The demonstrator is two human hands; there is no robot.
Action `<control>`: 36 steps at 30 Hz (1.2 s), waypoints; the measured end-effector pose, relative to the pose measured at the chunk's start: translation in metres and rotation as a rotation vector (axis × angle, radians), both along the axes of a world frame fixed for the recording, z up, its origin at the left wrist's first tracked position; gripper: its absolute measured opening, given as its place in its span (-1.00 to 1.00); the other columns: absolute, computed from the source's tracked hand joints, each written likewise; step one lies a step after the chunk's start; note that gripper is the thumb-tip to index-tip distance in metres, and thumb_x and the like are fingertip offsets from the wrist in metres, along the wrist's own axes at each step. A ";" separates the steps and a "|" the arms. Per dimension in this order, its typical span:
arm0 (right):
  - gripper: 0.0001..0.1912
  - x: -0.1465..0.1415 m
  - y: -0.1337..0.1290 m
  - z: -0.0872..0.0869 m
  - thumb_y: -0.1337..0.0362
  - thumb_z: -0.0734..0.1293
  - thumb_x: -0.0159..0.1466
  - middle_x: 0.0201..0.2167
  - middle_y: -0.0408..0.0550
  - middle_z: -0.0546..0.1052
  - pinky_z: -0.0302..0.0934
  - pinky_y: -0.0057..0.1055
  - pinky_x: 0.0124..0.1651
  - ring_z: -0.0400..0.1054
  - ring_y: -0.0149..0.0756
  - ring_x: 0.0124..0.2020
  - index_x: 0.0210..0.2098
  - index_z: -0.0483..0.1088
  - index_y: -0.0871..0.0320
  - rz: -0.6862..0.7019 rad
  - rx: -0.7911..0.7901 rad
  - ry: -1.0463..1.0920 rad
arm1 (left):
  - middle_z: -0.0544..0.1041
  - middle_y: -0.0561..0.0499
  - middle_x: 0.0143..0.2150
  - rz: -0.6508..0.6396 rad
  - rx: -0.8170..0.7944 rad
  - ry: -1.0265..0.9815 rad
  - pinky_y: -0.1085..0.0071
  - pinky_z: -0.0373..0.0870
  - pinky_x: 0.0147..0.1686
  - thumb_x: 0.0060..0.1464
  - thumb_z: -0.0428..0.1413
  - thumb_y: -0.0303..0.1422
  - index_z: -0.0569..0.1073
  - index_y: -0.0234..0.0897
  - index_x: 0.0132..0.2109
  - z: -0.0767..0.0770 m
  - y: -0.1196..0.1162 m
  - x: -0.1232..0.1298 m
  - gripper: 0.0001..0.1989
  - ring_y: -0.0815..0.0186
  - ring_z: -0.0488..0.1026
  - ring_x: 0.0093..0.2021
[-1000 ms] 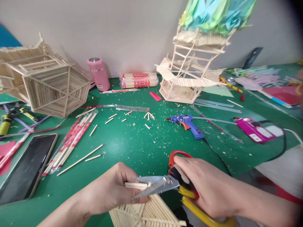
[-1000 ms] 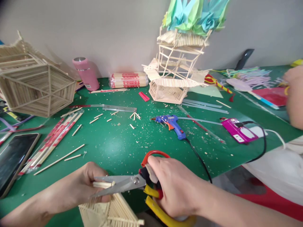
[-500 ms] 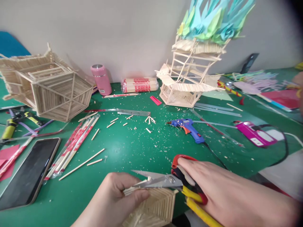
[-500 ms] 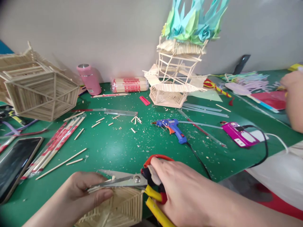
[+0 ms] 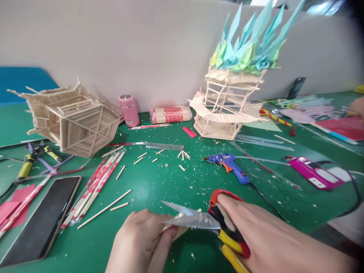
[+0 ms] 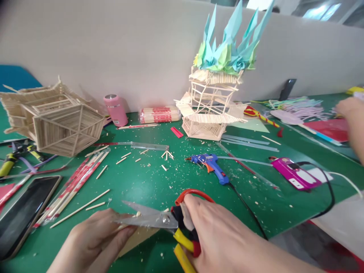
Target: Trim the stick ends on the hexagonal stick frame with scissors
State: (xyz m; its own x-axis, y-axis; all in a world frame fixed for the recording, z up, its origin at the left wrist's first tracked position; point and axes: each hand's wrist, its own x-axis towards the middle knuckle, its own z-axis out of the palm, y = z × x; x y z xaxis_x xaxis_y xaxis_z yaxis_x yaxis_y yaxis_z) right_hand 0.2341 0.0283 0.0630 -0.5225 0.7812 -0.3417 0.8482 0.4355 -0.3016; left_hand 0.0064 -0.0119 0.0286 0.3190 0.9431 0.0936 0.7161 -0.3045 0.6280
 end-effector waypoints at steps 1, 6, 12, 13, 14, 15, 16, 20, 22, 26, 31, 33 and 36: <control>-0.88 -0.001 0.000 0.000 0.29 0.16 0.03 -0.46 0.11 0.45 0.22 -0.21 -0.49 0.36 -0.11 -0.52 -0.39 0.16 0.10 -0.007 -0.007 -0.012 | 0.59 0.02 -0.40 0.005 0.026 0.011 0.45 0.42 -0.48 0.16 -0.05 -0.43 0.52 -0.18 -0.16 -0.001 0.000 0.001 -0.75 0.27 0.51 -0.39; -0.86 -0.005 0.002 -0.001 0.27 0.18 0.03 -0.40 0.17 0.46 0.23 -0.16 -0.43 0.37 -0.07 -0.46 -0.38 0.18 0.12 -0.038 -0.004 -0.010 | 0.59 -0.01 -0.42 0.006 0.115 0.066 0.45 0.39 -0.55 0.15 -0.04 -0.45 0.52 -0.22 -0.22 -0.003 -0.002 0.002 -0.77 0.24 0.53 -0.39; -0.84 -0.001 0.001 -0.001 0.29 0.22 0.00 -0.47 0.08 0.43 0.17 -0.21 -0.45 0.38 -0.02 -0.43 -0.38 0.20 0.13 -0.038 0.007 0.014 | 0.58 0.00 -0.43 -0.011 0.165 0.048 0.43 0.37 -0.53 0.14 -0.02 -0.45 0.50 -0.23 -0.22 -0.005 -0.004 0.000 -0.80 0.25 0.51 -0.42; -0.84 -0.001 0.001 -0.001 0.29 0.22 0.00 -0.48 0.06 0.43 0.15 -0.23 -0.47 0.37 -0.03 -0.44 -0.39 0.20 0.13 -0.040 -0.001 0.013 | 0.58 0.00 -0.44 -0.008 0.169 0.047 0.43 0.36 -0.52 0.14 -0.02 -0.46 0.50 -0.24 -0.22 -0.005 -0.004 0.001 -0.80 0.24 0.51 -0.43; -0.84 0.000 0.001 -0.002 0.30 0.22 0.00 -0.49 0.04 0.42 0.14 -0.24 -0.48 0.36 -0.05 -0.46 -0.39 0.19 0.12 -0.044 -0.013 0.013 | 0.58 0.00 -0.45 -0.002 0.171 0.050 0.42 0.35 -0.52 0.14 -0.02 -0.46 0.50 -0.25 -0.24 -0.005 -0.004 0.002 -0.80 0.24 0.50 -0.43; -0.85 0.000 0.001 -0.003 0.31 0.22 -0.01 -0.50 0.02 0.40 0.11 -0.26 -0.49 0.34 -0.08 -0.49 -0.40 0.18 0.12 -0.050 -0.023 0.015 | 0.58 -0.01 -0.45 0.002 0.171 0.055 0.42 0.34 -0.51 0.14 -0.03 -0.47 0.50 -0.26 -0.25 -0.005 -0.004 0.003 -0.80 0.24 0.50 -0.43; -0.84 0.001 0.001 -0.005 0.32 0.22 -0.02 -0.51 0.00 0.40 0.09 -0.29 -0.51 0.32 -0.12 -0.51 -0.41 0.16 0.11 -0.055 -0.030 0.021 | 0.57 -0.01 -0.46 0.010 0.166 0.061 0.41 0.32 -0.50 0.14 -0.03 -0.47 0.50 -0.26 -0.27 -0.004 -0.004 0.005 -0.80 0.24 0.50 -0.43; -0.80 0.005 0.001 -0.012 0.36 0.25 -0.04 -0.53 -0.06 0.38 0.04 -0.36 -0.53 0.26 -0.22 -0.54 -0.40 0.15 0.09 -0.082 -0.047 0.088 | 0.57 0.01 -0.46 0.077 0.119 0.068 0.39 0.29 -0.45 0.16 -0.05 -0.47 0.48 -0.25 -0.34 0.000 -0.005 0.013 -0.78 0.25 0.48 -0.45; -0.80 0.006 0.001 -0.013 0.35 0.27 -0.02 -0.53 -0.09 0.39 0.04 -0.38 -0.52 0.26 -0.26 -0.54 -0.40 0.17 0.10 -0.096 -0.068 0.132 | 0.57 0.03 -0.47 0.102 0.095 0.069 0.40 0.27 -0.44 0.16 -0.05 -0.48 0.47 -0.24 -0.36 0.001 -0.005 0.015 -0.77 0.26 0.48 -0.44; -0.82 0.004 0.000 -0.008 0.30 0.29 0.01 -0.58 -0.14 0.36 0.03 -0.40 -0.54 0.25 -0.30 -0.58 -0.41 0.19 0.09 -0.109 -0.120 0.175 | 0.53 0.03 -0.52 0.050 0.079 0.116 0.42 0.27 -0.47 0.15 -0.05 -0.47 0.45 -0.24 -0.41 -0.001 -0.002 0.013 -0.76 0.28 0.46 -0.49; -0.82 -0.002 0.001 0.001 0.32 0.30 0.00 -0.58 -0.12 0.37 0.07 -0.39 -0.52 0.27 -0.27 -0.57 -0.42 0.19 0.08 -0.130 -0.114 0.136 | 0.53 0.01 -0.50 0.042 0.008 0.121 0.42 0.32 -0.48 0.17 -0.08 -0.44 0.46 -0.25 -0.41 0.000 -0.001 0.009 -0.73 0.27 0.47 -0.47; -0.83 -0.002 0.002 0.003 0.34 0.29 0.00 -0.56 -0.10 0.39 0.09 -0.38 -0.50 0.30 -0.25 -0.55 -0.41 0.20 0.08 -0.132 -0.104 0.103 | 0.56 -0.01 -0.45 0.048 -0.063 0.068 0.44 0.36 -0.46 0.16 -0.09 -0.44 0.50 -0.24 -0.36 0.005 0.001 0.008 -0.73 0.26 0.49 -0.41; -0.83 0.001 0.003 0.003 0.34 0.30 0.00 -0.53 -0.08 0.43 0.12 -0.38 -0.48 0.33 -0.23 -0.53 -0.40 0.22 0.07 -0.117 -0.112 0.084 | 0.57 0.00 -0.43 -0.029 -0.229 -0.093 0.46 0.42 -0.43 0.13 -0.05 -0.40 0.53 -0.21 -0.32 0.016 0.005 0.004 -0.75 0.28 0.50 -0.43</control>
